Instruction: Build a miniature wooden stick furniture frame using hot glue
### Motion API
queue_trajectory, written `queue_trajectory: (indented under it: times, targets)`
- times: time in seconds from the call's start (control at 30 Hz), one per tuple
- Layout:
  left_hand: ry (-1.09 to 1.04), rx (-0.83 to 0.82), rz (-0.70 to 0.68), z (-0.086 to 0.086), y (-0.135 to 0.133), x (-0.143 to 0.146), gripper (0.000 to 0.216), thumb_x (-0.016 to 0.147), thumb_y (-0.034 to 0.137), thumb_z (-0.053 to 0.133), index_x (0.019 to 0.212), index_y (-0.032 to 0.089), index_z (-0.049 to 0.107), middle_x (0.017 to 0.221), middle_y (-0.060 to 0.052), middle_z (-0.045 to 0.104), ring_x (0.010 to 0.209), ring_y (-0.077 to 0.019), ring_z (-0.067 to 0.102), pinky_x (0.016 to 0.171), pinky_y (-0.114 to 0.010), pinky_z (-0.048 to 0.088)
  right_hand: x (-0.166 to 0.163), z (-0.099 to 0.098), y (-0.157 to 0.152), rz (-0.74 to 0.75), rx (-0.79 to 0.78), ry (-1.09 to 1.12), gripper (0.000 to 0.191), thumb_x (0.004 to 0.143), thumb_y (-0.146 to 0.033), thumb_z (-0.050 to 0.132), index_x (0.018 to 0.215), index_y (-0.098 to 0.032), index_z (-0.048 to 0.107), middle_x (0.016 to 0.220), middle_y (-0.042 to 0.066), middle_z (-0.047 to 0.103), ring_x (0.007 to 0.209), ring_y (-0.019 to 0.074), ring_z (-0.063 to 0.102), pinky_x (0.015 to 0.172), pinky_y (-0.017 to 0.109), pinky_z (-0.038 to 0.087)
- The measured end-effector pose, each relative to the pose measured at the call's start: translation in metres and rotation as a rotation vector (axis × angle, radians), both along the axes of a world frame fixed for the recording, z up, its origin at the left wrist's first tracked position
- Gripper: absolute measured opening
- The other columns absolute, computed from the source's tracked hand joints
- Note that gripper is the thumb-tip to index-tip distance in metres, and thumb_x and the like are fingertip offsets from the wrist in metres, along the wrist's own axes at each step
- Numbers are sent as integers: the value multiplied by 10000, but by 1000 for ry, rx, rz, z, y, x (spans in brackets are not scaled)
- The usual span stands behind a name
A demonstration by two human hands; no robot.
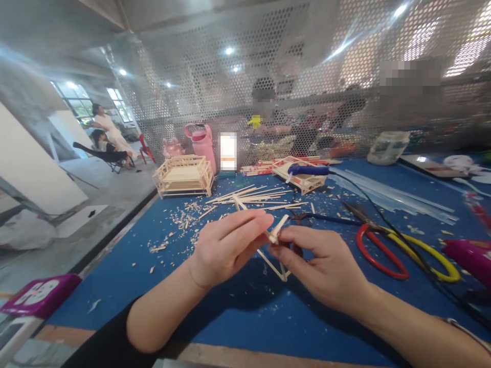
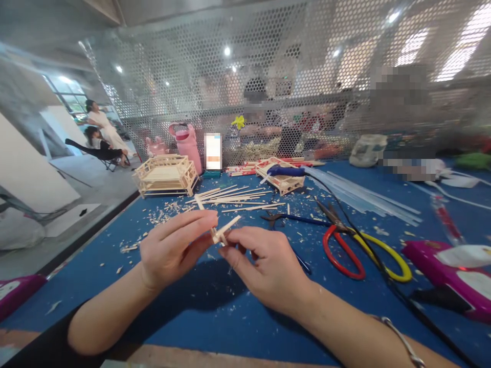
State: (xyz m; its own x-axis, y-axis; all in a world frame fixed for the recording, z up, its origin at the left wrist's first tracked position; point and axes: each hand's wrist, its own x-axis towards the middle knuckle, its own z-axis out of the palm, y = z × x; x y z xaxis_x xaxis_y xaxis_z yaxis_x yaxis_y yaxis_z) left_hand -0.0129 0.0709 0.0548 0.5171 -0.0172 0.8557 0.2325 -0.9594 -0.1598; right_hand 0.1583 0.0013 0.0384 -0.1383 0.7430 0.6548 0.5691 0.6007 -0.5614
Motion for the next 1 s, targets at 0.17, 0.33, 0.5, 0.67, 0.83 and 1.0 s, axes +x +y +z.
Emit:
queue_trajectory:
  times: [0.17, 0.33, 0.5, 0.67, 0.83, 1.0]
  targets:
    - [9, -3, -43, -3, -1, -3, 209, 862, 118, 527, 1003, 205, 655, 976, -49, 715, 860, -117, 682, 725, -180, 570, 1, 1, 0, 45, -3, -12, 185, 853, -186, 466, 722, -196, 596, 652, 0, 639, 564, 102, 560, 542, 210, 436]
    - [-2, -183, -50, 0, -3, 0, 205, 839, 83, 553, 927, 212, 686, 968, -43, 723, 839, -112, 688, 755, -191, 574, 3, -2, 0, 70, -34, -33, 174, 856, -200, 484, 706, -194, 571, 623, -16, 599, 549, 89, 524, 533, 199, 411]
    - [97, -183, -88, 0, 1, 0, 242, 845, 66, 524, 988, 190, 674, 1046, -84, 706, 915, -127, 678, 812, -210, 565, 4, -2, 0, 44, -65, -46, 221, 848, -225, 473, 640, -197, 544, 572, -21, 555, 510, 88, 495, 504, 201, 388]
    - [147, -154, -128, -4, 2, 0, 387, 804, 56, 529, 1167, 179, 582, 1172, -120, 646, 1030, -152, 637, 862, -243, 549, 4, 0, -1, 4, -86, -41, 234, 822, -253, 493, 598, -196, 529, 538, -21, 537, 484, 87, 468, 488, 207, 385]
    - [118, -173, -153, -5, -2, 4, 479, 758, 57, 493, 1226, 157, 524, 1200, -136, 625, 1073, -167, 614, 898, -264, 530, 14, 3, -4, -48, -25, 28, 211, 820, -243, 456, 641, -209, 563, 563, 2, 595, 489, 113, 507, 487, 244, 402]
    - [52, -200, -111, -6, -9, 10, 401, 778, 145, 568, 1177, 171, 529, 1126, -120, 665, 1037, -179, 634, 881, -284, 543, 25, 6, 2, -79, 73, 37, 174, 738, -121, 479, 832, -213, 592, 776, 35, 627, 688, 154, 579, 580, 266, 464]
